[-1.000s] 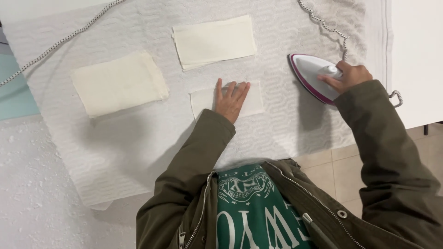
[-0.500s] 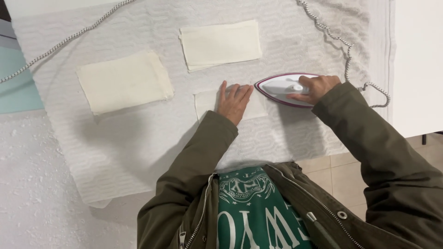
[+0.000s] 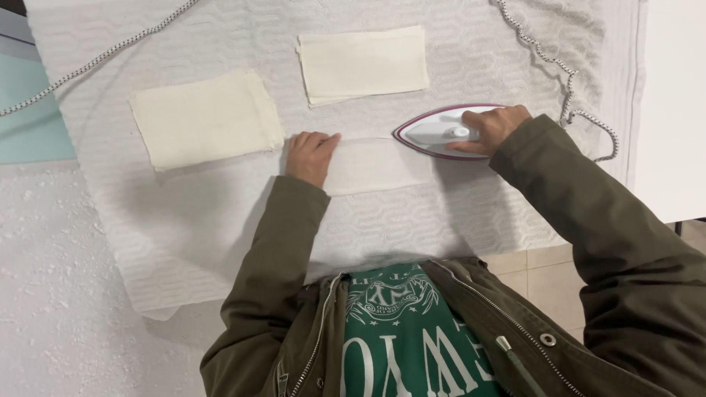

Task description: Ironing small rectangular pieces of white fabric on a padded surface.

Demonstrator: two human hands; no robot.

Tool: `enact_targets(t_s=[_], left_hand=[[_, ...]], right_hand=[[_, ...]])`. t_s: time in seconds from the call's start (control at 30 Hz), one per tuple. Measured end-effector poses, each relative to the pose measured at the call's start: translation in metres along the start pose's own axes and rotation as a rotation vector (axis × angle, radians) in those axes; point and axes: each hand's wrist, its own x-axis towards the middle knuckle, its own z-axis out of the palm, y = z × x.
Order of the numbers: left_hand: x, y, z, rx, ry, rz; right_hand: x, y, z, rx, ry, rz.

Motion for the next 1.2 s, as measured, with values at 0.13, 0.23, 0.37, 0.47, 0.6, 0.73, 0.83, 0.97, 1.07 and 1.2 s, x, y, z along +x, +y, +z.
enact_targets(t_s=[0.13, 0.23, 0.37, 0.47, 0.6, 0.73, 0.83, 0.97, 1.07, 1.2], left_hand=[[-0.014, -0.017, 0.006, -0.079, 0.087, -0.065], [-0.021, -0.027, 0.012, -0.141, 0.146, -0.095], [-0.022, -0.025, 0.008, -0.187, 0.187, -0.122], [-0.021, -0.024, 0.006, -0.195, 0.198, -0.129], [-0.025, -0.027, 0.01, -0.157, 0.197, -0.096], [-0.027, -0.025, 0.007, -0.126, 0.191, -0.065], [-0.026, -0.021, 0.001, -0.113, 0.184, -0.06], [-0.025, -0.015, -0.008, -0.089, 0.187, -0.038], [-0.025, -0.016, -0.013, -0.062, 0.181, -0.027], [-0.038, -0.025, -0.004, -0.091, 0.173, -0.073]], right_hand=[[0.01, -0.009, 0.0, -0.025, 0.032, -0.029], [0.019, -0.014, 0.002, -0.024, 0.077, -0.068], [0.029, -0.021, 0.001, -0.022, 0.025, -0.053], [0.034, -0.026, 0.0, -0.021, 0.045, -0.079], [0.041, -0.036, 0.0, -0.036, 0.081, -0.115], [0.048, -0.05, -0.002, -0.042, 0.035, -0.075], [0.052, -0.059, -0.002, -0.032, 0.091, -0.139], [0.059, -0.07, -0.001, 0.001, 0.09, -0.116], [0.067, -0.081, -0.003, 0.006, 0.104, -0.144], [0.075, -0.097, 0.004, 0.012, 0.049, -0.098]])
